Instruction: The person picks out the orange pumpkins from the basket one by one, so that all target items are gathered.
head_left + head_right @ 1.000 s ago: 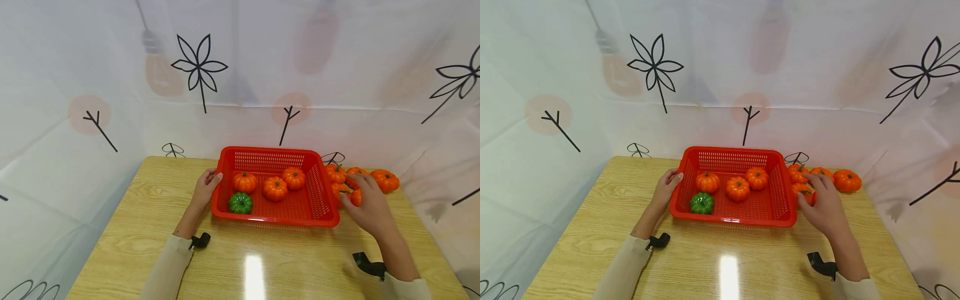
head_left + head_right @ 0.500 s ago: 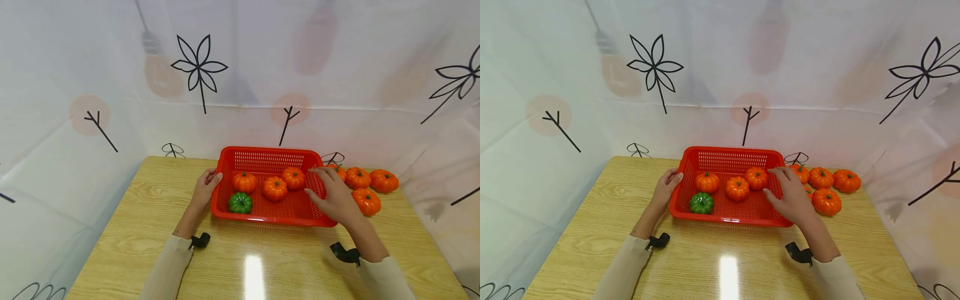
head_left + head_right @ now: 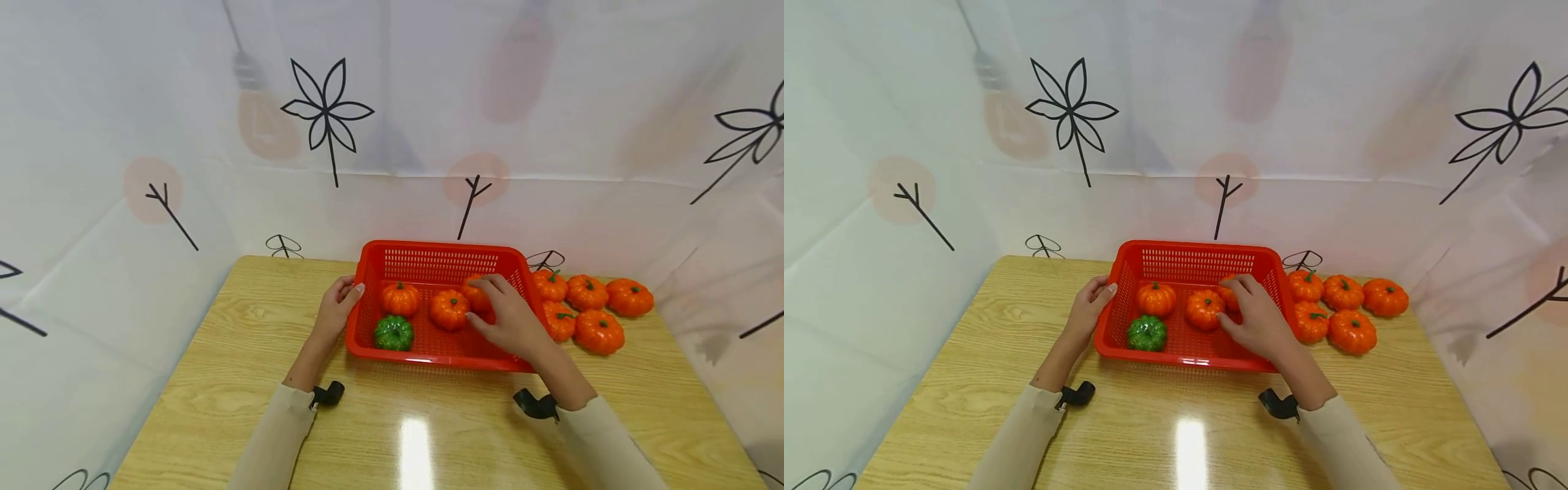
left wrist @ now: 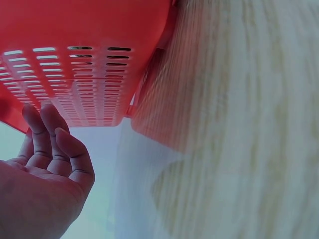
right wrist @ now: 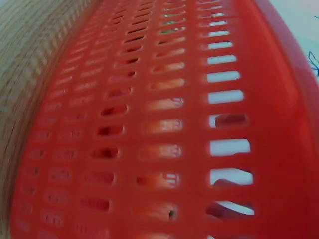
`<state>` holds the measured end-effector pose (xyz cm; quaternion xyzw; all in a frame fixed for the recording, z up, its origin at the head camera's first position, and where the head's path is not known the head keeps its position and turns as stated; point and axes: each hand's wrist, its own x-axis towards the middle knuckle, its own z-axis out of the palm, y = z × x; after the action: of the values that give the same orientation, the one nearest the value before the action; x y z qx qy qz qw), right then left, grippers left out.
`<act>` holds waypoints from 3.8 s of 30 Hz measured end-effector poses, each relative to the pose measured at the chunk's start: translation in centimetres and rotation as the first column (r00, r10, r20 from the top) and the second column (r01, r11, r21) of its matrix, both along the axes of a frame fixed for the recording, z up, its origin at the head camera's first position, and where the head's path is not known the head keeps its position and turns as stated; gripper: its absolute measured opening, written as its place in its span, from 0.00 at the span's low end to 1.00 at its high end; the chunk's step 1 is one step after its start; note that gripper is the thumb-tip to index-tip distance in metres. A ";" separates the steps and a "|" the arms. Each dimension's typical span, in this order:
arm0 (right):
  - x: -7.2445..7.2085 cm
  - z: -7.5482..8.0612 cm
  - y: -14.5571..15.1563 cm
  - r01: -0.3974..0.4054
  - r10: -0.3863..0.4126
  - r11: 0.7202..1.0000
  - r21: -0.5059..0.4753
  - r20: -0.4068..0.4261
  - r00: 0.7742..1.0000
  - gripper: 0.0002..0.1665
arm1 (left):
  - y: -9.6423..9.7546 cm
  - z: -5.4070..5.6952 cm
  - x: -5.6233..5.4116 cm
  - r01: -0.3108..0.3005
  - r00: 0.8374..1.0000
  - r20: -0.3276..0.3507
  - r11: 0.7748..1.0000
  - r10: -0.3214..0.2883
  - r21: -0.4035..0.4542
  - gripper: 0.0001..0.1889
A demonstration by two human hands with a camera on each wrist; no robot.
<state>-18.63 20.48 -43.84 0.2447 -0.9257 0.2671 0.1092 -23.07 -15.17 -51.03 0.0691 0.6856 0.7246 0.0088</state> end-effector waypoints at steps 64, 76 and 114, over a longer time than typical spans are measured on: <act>-0.5 -0.7 -2.6 -0.159 0.105 0.947 0.278 0.198 0.975 0.38 | 0.1 0.2 0.2 0.002 1.000 0.003 1.000 -0.002 0.001 0.24; -0.2 -0.5 -2.5 -0.130 0.084 0.958 0.255 0.184 0.979 0.37 | 0.0 0.0 0.1 0.003 1.000 -0.002 1.000 -0.003 0.002 0.23; 4.9 3.3 5.2 0.054 -0.045 0.997 0.050 -0.155 0.987 0.41 | 0.1 0.3 0.0 0.001 1.000 -0.002 1.000 -0.001 -0.018 0.23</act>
<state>-13.74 25.67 -40.56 0.2444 -0.9271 0.2194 0.1804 -23.08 -15.02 -50.73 0.0702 0.6922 0.7183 0.0090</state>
